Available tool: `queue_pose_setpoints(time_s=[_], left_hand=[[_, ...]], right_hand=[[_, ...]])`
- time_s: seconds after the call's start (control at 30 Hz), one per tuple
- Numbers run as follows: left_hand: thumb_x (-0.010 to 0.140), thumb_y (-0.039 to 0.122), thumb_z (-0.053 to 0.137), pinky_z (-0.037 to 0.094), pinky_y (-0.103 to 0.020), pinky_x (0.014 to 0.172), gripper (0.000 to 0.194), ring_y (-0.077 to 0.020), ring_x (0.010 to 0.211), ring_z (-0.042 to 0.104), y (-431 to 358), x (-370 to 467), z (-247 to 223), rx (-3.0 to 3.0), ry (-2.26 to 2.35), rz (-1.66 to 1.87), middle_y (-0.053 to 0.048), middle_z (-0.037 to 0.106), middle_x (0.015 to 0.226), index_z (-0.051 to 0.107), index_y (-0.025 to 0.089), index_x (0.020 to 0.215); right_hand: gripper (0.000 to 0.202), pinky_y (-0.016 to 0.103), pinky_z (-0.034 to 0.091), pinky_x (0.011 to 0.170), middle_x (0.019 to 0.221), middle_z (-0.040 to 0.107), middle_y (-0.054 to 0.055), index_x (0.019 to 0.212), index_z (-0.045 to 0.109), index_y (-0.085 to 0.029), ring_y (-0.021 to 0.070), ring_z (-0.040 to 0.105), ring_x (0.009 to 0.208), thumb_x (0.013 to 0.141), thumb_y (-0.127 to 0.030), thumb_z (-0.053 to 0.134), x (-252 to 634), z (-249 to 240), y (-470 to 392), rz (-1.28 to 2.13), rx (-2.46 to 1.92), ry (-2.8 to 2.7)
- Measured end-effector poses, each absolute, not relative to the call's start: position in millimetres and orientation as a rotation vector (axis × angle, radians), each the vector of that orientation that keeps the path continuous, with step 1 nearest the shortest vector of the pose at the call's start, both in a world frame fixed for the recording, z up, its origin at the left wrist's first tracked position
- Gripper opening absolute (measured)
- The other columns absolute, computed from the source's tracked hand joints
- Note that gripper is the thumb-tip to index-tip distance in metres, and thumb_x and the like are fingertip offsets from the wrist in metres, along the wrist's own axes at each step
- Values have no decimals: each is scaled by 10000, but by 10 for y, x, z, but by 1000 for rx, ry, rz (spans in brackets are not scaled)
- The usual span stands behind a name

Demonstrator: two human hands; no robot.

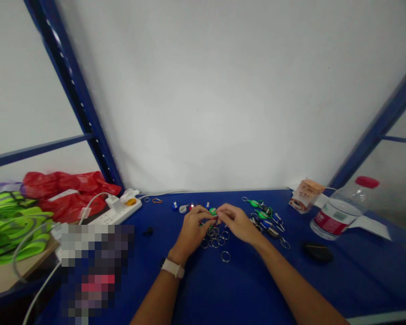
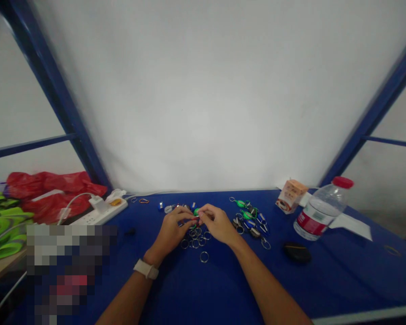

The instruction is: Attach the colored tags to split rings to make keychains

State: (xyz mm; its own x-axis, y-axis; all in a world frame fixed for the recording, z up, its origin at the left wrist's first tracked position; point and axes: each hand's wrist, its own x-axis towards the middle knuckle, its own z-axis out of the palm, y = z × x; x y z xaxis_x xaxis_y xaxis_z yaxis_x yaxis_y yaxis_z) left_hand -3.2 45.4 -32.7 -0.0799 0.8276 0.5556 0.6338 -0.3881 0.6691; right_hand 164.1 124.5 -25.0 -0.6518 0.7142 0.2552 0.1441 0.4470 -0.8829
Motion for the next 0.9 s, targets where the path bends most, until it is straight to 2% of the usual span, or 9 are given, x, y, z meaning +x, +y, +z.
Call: queue_pose_setpoints(time_s=[0.2,0.3,0.4,0.7,0.9], left_hand=[[809,234,677,488,-288,776,104,-177,809,656,462,-53,-313,1698,1587,1490,-52,733,861,760,189,853],[804,287,675,490,-283,751,149,-186,788,667,468,-62,-324,1549,1561,1458,-54,748,848,768,181,852],[804,345,664,477,-270,692,219,-179,722,650,474,-74,-334,1483,1547,1421,-54,746,795,771,163,861],[799,369,654,443,-245,628,250,-153,639,607,455,-78,-329,1476,1559,1403,-49,718,709,756,141,780],[813,378,640,442,-238,624,260,-156,653,620,434,-78,-288,1510,1530,1388,-52,731,730,757,149,772]], right_hand=[[211,376,408,913,1005,680,50,1108,629,-225,198,613,931,957,-284,494,1686,-192,1142,422,-671,-2407],[245,382,408,903,1060,646,82,1181,595,-216,220,582,988,959,-253,499,1692,-173,1119,133,-636,-2516],[205,380,416,869,1011,641,94,1125,608,-192,231,580,952,961,-222,488,1680,-158,1111,-86,-626,-2575],[129,391,410,873,898,661,76,991,568,-144,230,624,870,972,-245,489,1624,-271,1112,-226,-566,-2619],[191,362,400,812,834,643,63,909,547,-151,207,609,770,1004,-222,396,1594,-279,1092,-274,-578,-2647]])
